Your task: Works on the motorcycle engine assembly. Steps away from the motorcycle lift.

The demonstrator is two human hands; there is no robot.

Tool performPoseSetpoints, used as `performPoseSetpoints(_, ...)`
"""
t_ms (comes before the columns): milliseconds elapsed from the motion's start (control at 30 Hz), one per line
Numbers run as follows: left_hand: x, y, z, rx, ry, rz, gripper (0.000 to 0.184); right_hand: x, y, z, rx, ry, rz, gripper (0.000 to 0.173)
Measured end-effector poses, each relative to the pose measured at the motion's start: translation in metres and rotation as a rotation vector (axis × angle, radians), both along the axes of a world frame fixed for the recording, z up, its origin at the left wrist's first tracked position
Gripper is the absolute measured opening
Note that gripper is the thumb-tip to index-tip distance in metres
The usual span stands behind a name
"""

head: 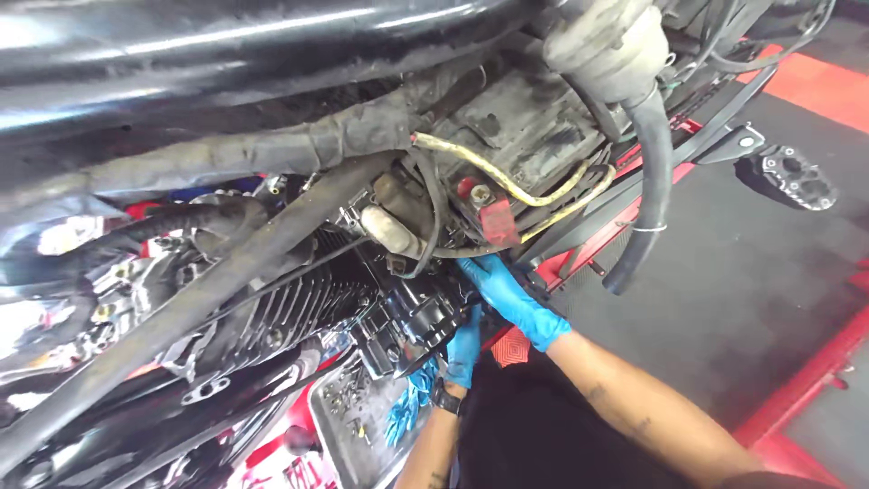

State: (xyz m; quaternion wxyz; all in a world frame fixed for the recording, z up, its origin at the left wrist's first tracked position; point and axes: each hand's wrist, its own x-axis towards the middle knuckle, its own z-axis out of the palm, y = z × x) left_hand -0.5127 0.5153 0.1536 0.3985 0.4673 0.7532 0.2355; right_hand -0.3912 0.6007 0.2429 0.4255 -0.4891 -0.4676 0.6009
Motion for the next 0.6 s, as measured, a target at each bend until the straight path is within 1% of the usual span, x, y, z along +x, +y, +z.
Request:
performPoseSetpoints(67,-0.004,-0.001,0.009,-0.057,0.026,-0.021,0.032,-0.003,0.002,0.002,-0.09,0.152,-0.034,0.024)
performPoseSetpoints(100,-0.006,-0.002,0.011,-0.063,0.031,-0.027,0.031,-0.006,0.003,0.002,-0.089,0.158,-0.06,0.021)
performPoseSetpoints(133,-0.007,-0.003,0.012,-0.056,0.026,-0.027,0.031,-0.008,0.003,0.001,-0.054,0.088,-0.079,0.021)
performPoseSetpoints(200,-0.008,-0.005,0.011,-0.028,0.003,-0.026,0.03,-0.011,0.0,-0.001,0.09,-0.205,-0.107,0.023)
performPoseSetpoints(267,-0.009,-0.007,0.01,-0.028,0.003,-0.028,0.028,-0.014,-0.006,-0.001,0.257,-0.552,-0.133,0.032)
performPoseSetpoints(300,-0.01,-0.007,0.009,-0.036,0.007,-0.033,0.029,-0.017,-0.007,-0.004,0.34,-0.675,-0.166,0.034)
performPoseSetpoints(333,-0.011,-0.007,0.009,-0.043,0.018,-0.038,0.029,-0.018,-0.008,-0.005,0.382,-0.742,-0.184,0.034)
performPoseSetpoints(367,-0.011,-0.007,0.01,-0.056,0.035,-0.05,0.03,-0.019,-0.009,-0.006,0.387,-0.749,-0.183,0.035)
performPoseSetpoints(400,-0.011,-0.006,0.013,-0.072,0.056,-0.07,0.033,-0.017,-0.008,-0.005,0.359,-0.701,-0.167,0.035)
performPoseSetpoints(500,-0.012,-0.004,0.018,-0.083,0.049,-0.095,0.035,-0.013,-0.001,-0.011,0.205,-0.392,-0.11,0.035)
performPoseSetpoints(533,-0.015,-0.004,0.017,-0.078,0.039,-0.111,0.036,-0.011,-0.001,-0.012,0.185,-0.334,-0.09,0.035)
performPoseSetpoints(600,-0.02,-0.009,0.017,-0.076,-0.004,-0.116,0.041,-0.004,-0.006,-0.01,0.198,-0.34,-0.042,0.037)
